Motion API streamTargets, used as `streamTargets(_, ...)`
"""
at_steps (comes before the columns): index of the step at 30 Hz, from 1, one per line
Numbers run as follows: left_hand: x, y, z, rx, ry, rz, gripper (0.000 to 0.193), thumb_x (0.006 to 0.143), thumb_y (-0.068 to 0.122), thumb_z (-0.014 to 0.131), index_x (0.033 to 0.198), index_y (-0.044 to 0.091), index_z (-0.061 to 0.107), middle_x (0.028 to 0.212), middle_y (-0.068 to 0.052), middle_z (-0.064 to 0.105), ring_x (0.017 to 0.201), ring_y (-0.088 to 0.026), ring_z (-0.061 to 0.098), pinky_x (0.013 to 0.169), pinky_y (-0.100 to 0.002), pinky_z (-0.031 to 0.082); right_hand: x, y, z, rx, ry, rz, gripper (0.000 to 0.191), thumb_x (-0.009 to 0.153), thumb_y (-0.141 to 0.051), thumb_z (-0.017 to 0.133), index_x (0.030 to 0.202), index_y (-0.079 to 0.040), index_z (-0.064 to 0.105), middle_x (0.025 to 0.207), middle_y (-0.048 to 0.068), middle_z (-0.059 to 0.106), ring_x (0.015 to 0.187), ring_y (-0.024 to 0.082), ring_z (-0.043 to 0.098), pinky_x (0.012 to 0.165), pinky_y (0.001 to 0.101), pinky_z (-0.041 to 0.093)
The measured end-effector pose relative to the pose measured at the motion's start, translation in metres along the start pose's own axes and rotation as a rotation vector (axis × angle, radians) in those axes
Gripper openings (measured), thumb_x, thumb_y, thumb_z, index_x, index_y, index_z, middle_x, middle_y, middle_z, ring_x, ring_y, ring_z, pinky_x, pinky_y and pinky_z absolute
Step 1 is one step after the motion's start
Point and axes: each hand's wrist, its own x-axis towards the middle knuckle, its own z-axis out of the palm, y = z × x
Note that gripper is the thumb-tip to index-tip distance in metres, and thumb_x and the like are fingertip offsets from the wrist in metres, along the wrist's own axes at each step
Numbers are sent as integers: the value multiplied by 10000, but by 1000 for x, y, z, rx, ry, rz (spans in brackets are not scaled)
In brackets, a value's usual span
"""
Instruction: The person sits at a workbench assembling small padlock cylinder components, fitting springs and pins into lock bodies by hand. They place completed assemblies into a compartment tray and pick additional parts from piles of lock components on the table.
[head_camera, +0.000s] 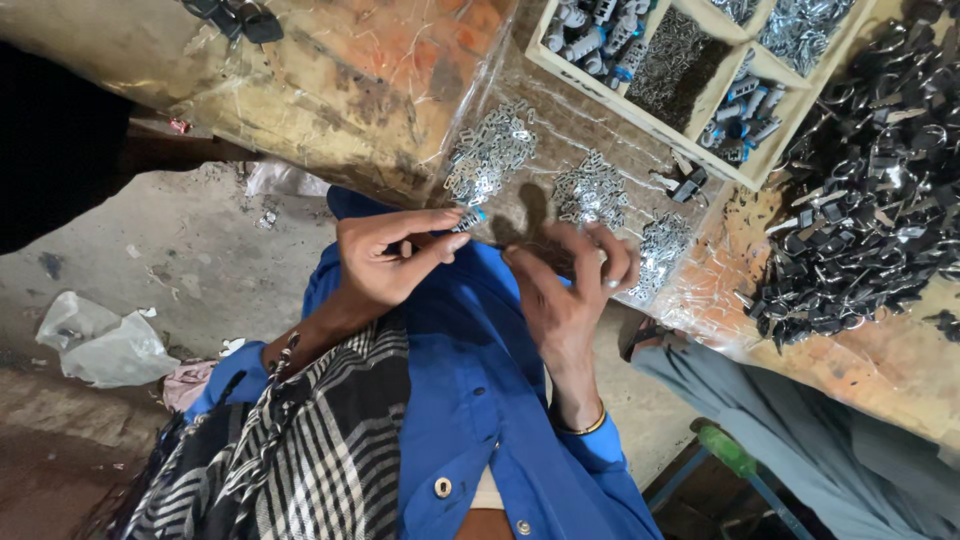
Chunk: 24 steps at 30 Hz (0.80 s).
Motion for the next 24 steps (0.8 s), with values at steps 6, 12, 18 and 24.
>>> streamTargets(6, 0, 1, 21, -23, -96, -8, 231, 897, -11, 825, 1116, -16, 751, 1068, -132, 790, 768, -111, 763, 605, -209, 572, -10, -2, -7, 238, -16, 181, 156, 876, -76, 852, 1003, -118, 772, 1000, -3, 728, 953, 163, 647, 1029, 379, 347)
streamTargets(12, 0, 5, 31, 106, -136, 107, 242, 895, 43, 844, 1112, 0, 745, 1102, -133, 776, 918, -172, 787, 750, -275, 641, -10, -10, -5, 456, 9, 394, 170, 906, -19, 810, 1063, -59, 759, 1004, 20, 729, 898, 157, 621, 894, 299, 429)
streamTargets(18, 0, 7, 32, 317, -238, 363, 229, 875, 12, 824, 1094, -1, 756, 1102, -131, 773, 907, -235, 792, 745, -306, 635, -15, -14, -12, 292, 15, 425, 205, 789, -49, 874, 934, -46, 728, 900, -3, 713, 696, 127, 546, 889, 328, 385)
streamTargets(24, -3, 11, 42, 190, -347, 325, 215, 869, 37, 849, 1062, 22, 756, 1083, -111, 777, 892, -217, 792, 731, -292, 635, -37, 15, -47, 373, -114, 466, 208, 815, -146, 872, 1009, -152, 797, 963, -21, 690, 864, 146, 654, 882, 305, 432)
